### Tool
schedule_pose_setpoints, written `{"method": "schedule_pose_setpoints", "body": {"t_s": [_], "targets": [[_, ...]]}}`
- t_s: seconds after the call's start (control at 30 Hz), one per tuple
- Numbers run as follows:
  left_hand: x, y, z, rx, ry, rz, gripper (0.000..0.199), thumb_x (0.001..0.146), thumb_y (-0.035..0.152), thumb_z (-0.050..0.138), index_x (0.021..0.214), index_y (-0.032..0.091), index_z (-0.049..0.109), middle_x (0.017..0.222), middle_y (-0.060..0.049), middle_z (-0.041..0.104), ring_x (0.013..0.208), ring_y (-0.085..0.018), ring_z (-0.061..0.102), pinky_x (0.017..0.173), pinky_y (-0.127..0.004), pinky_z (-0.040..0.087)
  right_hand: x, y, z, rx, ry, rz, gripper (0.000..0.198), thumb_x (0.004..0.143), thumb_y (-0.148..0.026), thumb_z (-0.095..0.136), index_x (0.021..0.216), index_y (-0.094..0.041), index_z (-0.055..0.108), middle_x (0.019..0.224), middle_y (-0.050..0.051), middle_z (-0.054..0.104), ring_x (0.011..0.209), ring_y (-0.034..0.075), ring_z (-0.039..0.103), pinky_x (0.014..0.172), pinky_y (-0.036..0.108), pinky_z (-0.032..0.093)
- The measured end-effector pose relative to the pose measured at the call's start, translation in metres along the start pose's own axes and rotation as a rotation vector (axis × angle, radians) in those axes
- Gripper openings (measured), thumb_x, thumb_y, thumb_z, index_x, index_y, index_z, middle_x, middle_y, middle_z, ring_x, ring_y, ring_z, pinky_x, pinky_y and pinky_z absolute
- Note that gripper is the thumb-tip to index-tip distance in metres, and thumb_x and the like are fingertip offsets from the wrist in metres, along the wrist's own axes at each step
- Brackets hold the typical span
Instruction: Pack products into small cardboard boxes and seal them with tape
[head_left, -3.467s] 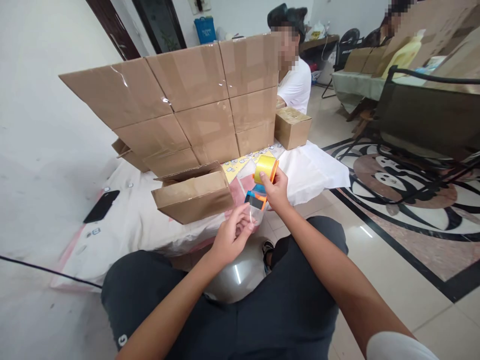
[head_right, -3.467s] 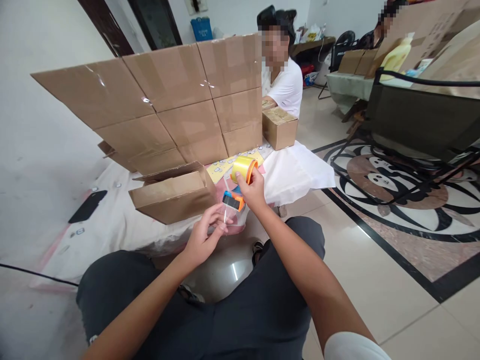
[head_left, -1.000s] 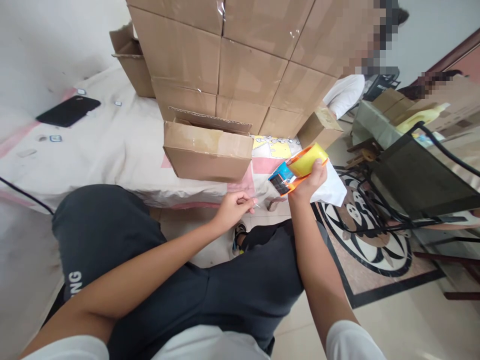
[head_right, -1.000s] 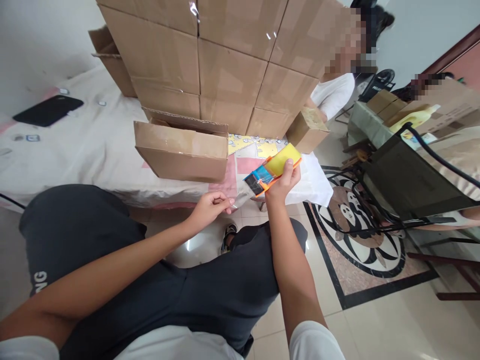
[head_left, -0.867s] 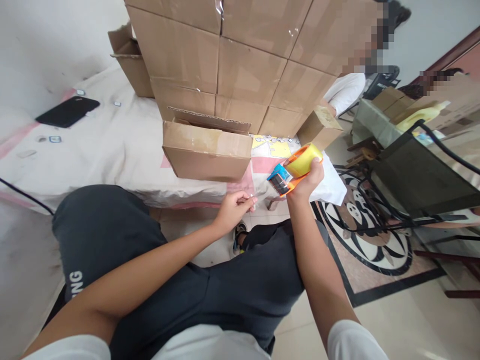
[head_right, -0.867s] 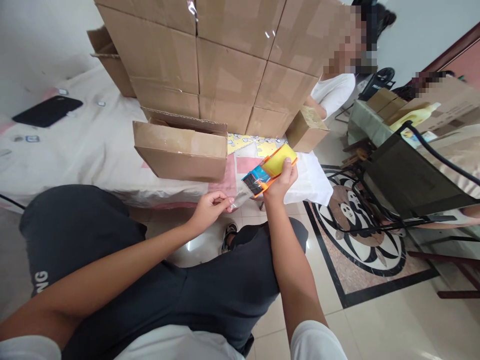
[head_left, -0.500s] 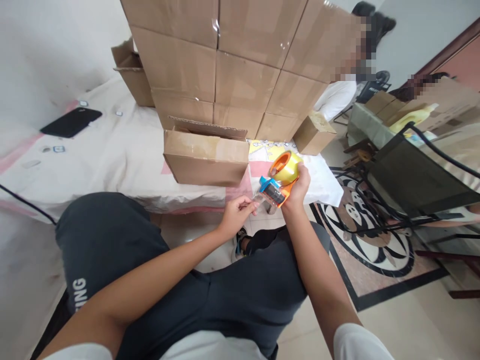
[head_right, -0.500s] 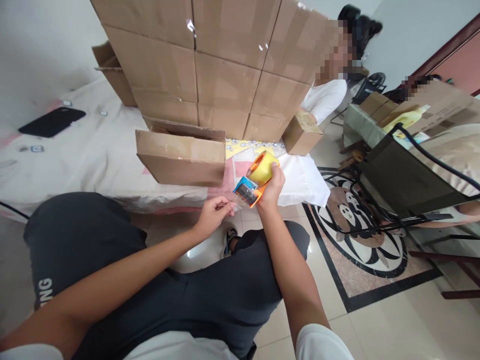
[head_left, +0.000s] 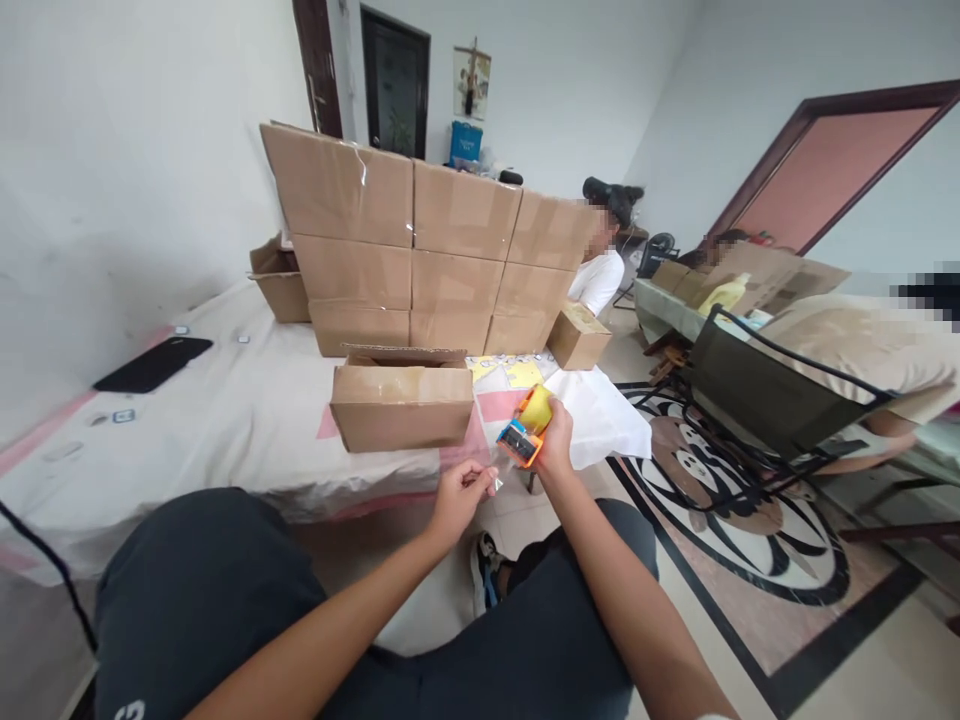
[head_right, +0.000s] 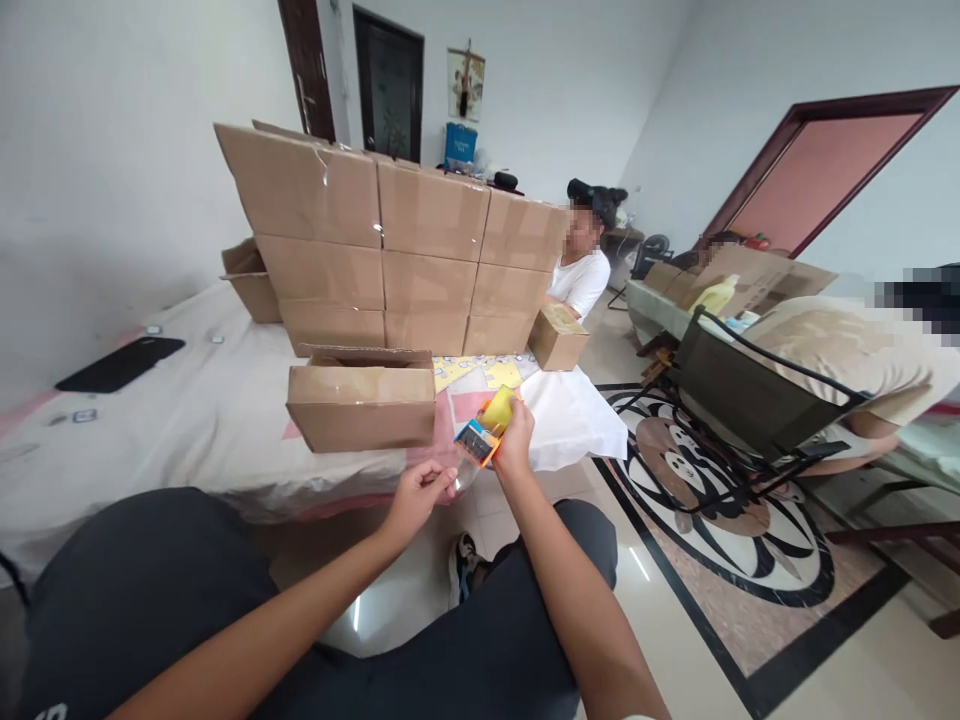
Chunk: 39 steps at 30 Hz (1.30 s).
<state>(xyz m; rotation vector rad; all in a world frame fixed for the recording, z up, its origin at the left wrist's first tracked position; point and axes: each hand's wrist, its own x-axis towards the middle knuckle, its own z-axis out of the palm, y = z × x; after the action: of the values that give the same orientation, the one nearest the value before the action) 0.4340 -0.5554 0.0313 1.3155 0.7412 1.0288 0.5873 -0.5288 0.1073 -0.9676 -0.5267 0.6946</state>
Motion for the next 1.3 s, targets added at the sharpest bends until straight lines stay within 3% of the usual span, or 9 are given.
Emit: {"method": "schedule_pose_setpoints", "body": {"t_s": [0.1,0.23,0.33,0.43,0.67,0.83,1.0,1.17,1.3], "targets": [[-0.002,0.001,-0.009,0.018,-0.011,-0.038,0.052,0.071,0.068,0.07,0.059,0.019,0.059,0.053,-0.003,0.065,0.052,-0.016,0.059,0.056,-0.029,0.047,0.011,-0.001,-0.016,-0.205,0.092,-0.271,0.031,0.082,-0.05,0.061,0.079,-0.019,0.059,0.067,-0.001,0.063,0.059,0.015,0.06,0.058,0.027,0.053],[0.0,0.016,-0.018,0.031,-0.06,-0.083,0.046,0.071,0.062,0.074,0.062,0.018,0.062,0.058,-0.004,0.069,0.053,-0.016,0.06,0.056,-0.027,0.047,0.034,-0.013,-0.052,-0.641,0.02,-0.758,0.032,0.081,-0.05,0.061,0.076,-0.019,0.061,0.068,0.001,0.061,0.066,0.019,0.058,0.066,0.033,0.05],[0.006,0.028,-0.023,0.036,-0.106,-0.101,0.042,0.071,0.058,0.076,0.063,0.018,0.063,0.061,-0.004,0.071,0.056,-0.015,0.06,0.056,-0.025,0.045,0.046,-0.017,-0.071,-0.809,-0.003,-0.912,0.032,0.081,-0.05,0.058,0.076,-0.019,0.062,0.069,0.004,0.062,0.066,0.021,0.058,0.068,0.037,0.049],[0.01,0.033,-0.028,0.043,-0.139,-0.11,0.04,0.072,0.055,0.077,0.064,0.018,0.063,0.062,-0.004,0.07,0.058,-0.014,0.061,0.057,-0.024,0.045,0.046,-0.013,-0.07,-0.773,0.008,-0.888,0.033,0.085,-0.05,0.055,0.08,-0.019,0.061,0.07,0.004,0.062,0.066,0.021,0.059,0.069,0.037,0.05],[0.011,0.027,-0.031,0.028,-0.186,-0.16,0.045,0.07,0.059,0.077,0.063,0.018,0.059,0.059,-0.002,0.07,0.054,-0.014,0.061,0.053,-0.024,0.047,0.029,-0.002,-0.04,-0.474,0.085,-0.779,0.039,0.094,-0.055,0.044,0.093,-0.019,0.06,0.083,0.004,0.064,0.073,0.02,0.063,0.073,0.037,0.053],[0.011,0.024,-0.03,0.029,-0.194,-0.17,0.045,0.071,0.06,0.076,0.065,0.018,0.058,0.06,-0.002,0.07,0.054,-0.014,0.062,0.052,-0.024,0.046,0.034,-0.005,-0.053,-0.632,0.057,-0.856,0.036,0.089,-0.053,0.049,0.085,-0.019,0.06,0.079,0.005,0.062,0.075,0.023,0.062,0.076,0.041,0.052],[0.016,0.02,-0.036,0.061,-0.2,-0.137,0.043,0.073,0.056,0.075,0.064,0.018,0.059,0.061,-0.003,0.07,0.056,-0.014,0.062,0.053,-0.022,0.044,0.04,-0.007,-0.066,-0.834,-0.03,-0.896,0.033,0.075,-0.054,0.058,0.079,-0.021,0.062,0.081,0.008,0.064,0.086,0.03,0.064,0.089,0.053,0.05],[0.02,0.016,-0.037,0.08,-0.223,-0.098,0.041,0.075,0.053,0.075,0.063,0.017,0.059,0.059,-0.002,0.069,0.054,-0.012,0.06,0.052,-0.021,0.041,0.038,-0.003,-0.064,-0.836,-0.079,-1.006,0.029,0.08,-0.049,0.055,0.086,-0.022,0.064,0.086,0.01,0.064,0.102,0.032,0.064,0.102,0.057,0.044],[0.018,0.016,-0.034,0.069,-0.241,-0.074,0.042,0.075,0.056,0.074,0.065,0.018,0.057,0.06,-0.002,0.069,0.054,-0.013,0.06,0.053,-0.022,0.043,0.036,0.003,-0.06,-0.875,-0.178,-0.962,0.027,0.079,-0.05,0.059,0.085,-0.024,0.061,0.089,0.01,0.064,0.112,0.033,0.061,0.109,0.06,0.038]]}}
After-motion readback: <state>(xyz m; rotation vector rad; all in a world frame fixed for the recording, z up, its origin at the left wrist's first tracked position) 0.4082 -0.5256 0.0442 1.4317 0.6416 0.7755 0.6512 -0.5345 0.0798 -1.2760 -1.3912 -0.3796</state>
